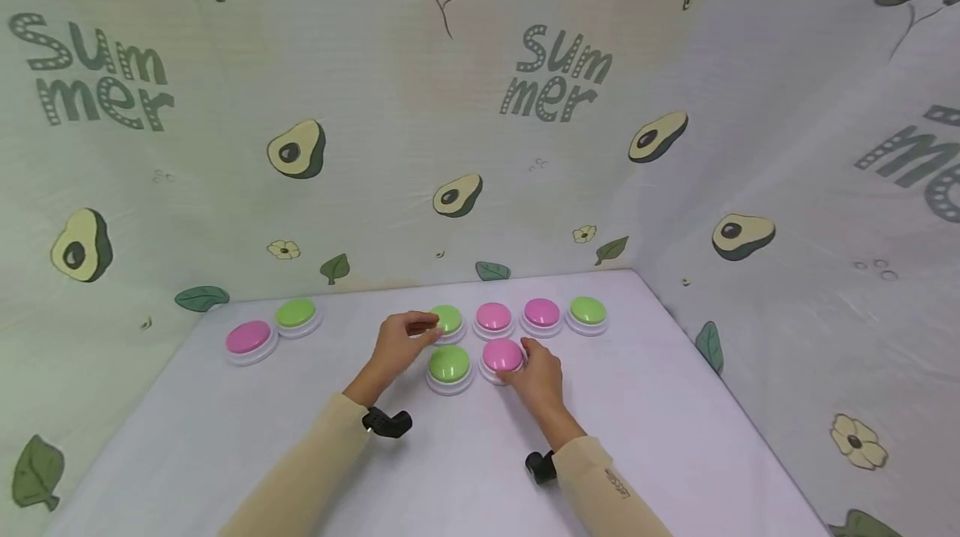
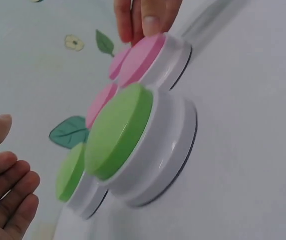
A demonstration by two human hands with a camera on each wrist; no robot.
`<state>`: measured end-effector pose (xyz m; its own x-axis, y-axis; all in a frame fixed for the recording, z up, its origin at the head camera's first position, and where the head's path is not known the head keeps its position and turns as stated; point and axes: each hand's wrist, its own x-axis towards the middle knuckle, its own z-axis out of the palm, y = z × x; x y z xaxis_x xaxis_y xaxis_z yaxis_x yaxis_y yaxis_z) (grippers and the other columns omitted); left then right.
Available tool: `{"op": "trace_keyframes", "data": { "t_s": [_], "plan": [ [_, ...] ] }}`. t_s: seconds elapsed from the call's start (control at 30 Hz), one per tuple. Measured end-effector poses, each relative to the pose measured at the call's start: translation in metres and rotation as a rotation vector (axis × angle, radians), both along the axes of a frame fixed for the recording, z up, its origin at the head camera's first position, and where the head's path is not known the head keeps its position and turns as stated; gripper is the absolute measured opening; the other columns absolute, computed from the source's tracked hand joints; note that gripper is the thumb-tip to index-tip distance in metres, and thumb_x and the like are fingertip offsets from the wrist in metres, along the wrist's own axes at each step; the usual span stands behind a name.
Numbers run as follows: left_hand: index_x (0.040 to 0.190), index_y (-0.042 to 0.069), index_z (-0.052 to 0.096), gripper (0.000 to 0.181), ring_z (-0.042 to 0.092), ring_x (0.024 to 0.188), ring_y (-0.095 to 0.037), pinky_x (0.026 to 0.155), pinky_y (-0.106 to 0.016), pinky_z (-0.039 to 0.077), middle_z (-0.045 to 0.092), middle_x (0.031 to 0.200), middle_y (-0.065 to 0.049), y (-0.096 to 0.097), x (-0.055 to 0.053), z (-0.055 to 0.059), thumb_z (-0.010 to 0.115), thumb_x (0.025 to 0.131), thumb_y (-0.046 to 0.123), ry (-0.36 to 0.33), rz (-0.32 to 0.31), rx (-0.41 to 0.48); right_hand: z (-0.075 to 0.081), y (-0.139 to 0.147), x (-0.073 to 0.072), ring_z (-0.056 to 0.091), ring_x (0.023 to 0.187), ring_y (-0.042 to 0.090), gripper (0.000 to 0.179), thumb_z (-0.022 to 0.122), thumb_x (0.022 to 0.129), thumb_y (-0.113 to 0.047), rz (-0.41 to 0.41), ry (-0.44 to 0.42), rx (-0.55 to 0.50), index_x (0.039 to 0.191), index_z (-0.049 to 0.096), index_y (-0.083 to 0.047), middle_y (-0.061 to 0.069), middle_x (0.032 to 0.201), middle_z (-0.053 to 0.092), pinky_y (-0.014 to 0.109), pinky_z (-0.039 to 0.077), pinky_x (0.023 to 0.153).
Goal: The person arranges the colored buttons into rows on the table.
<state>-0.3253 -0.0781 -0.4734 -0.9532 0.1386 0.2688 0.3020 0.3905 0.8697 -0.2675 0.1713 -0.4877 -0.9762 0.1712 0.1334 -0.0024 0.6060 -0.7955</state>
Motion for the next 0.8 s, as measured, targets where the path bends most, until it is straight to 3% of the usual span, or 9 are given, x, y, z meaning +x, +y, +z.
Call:
{"op": "trace_keyframes", "data": {
  "t_s": [0.13, 0.3, 0.47, 0.63, 0.73, 0.8],
  "plan": [
    [0.119, -0.005, 0.074, 0.028, 0.072, 0.106, -0.032, 0.096, -0.041, 0.061, 0.076, 0.114, -0.018, -0.043, -0.003, -0.002, 0.078, 0.095, 0.009, 0.067, 0.104, 0.038, 0.011, -0.013, -0.001, 0.056, 0.134, 0.047, 0.070, 0.090, 0.081, -0.006, 0.016, 0.024, -0.018, 0.139, 0.057, 0.014, 0.032, 0.141, 0.060, 0.053, 0.049, 0.111],
    [0.120, -0.006, 0.073, 0.030, 0.070, 0.109, -0.037, 0.101, -0.049, 0.058, 0.073, 0.118, -0.025, -0.094, -0.001, 0.001, 0.078, 0.095, 0.009, 0.056, 0.221, 0.039, 0.023, -0.032, -0.002, 0.056, 0.135, 0.045, 0.069, 0.090, 0.081, -0.006, 0.040, 0.042, -0.059, 0.139, 0.057, 0.012, 0.030, 0.142, 0.060, 0.052, 0.048, 0.112],
    [0.129, -0.009, 0.067, 0.040, 0.064, 0.120, -0.043, 0.108, -0.053, 0.052, 0.069, 0.127, -0.029, -0.142, 0.001, -0.001, 0.077, 0.096, 0.010, 0.039, 0.336, 0.001, 0.029, -0.056, -0.004, 0.054, 0.138, 0.043, 0.069, 0.088, 0.083, -0.003, 0.113, 0.039, -0.151, 0.142, 0.055, 0.012, 0.029, 0.146, 0.058, 0.048, 0.049, 0.112],
    [0.140, -0.010, 0.058, 0.050, 0.056, 0.130, -0.047, 0.113, -0.057, 0.045, 0.062, 0.137, -0.031, -0.193, 0.002, 0.000, 0.074, 0.096, 0.007, 0.068, 0.519, -0.068, 0.032, -0.086, -0.005, 0.053, 0.140, 0.041, 0.068, 0.086, 0.085, -0.002, 0.212, 0.025, -0.263, 0.144, 0.054, 0.011, 0.027, 0.149, 0.056, 0.045, 0.048, 0.113],
    [0.148, -0.009, 0.050, 0.059, 0.045, 0.141, -0.049, 0.120, -0.060, 0.036, 0.052, 0.148, -0.032, -0.223, 0.004, 0.003, 0.072, 0.097, 0.010, 0.029, 0.606, -0.093, 0.031, -0.105, -0.004, 0.053, 0.140, 0.041, 0.067, 0.086, 0.086, -0.004, 0.270, 0.026, -0.293, 0.143, 0.054, 0.012, 0.027, 0.148, 0.057, 0.045, 0.048, 0.113],
    [0.153, -0.008, 0.044, 0.065, 0.036, 0.147, -0.050, 0.124, -0.061, 0.029, 0.044, 0.155, -0.033, -0.240, 0.006, 0.004, 0.071, 0.098, 0.013, -0.022, 0.630, -0.105, 0.029, -0.118, -0.003, 0.053, 0.140, 0.041, 0.068, 0.087, 0.086, -0.005, 0.312, 0.021, -0.304, 0.143, 0.054, 0.012, 0.027, 0.148, 0.057, 0.045, 0.048, 0.113]
  ]
}}
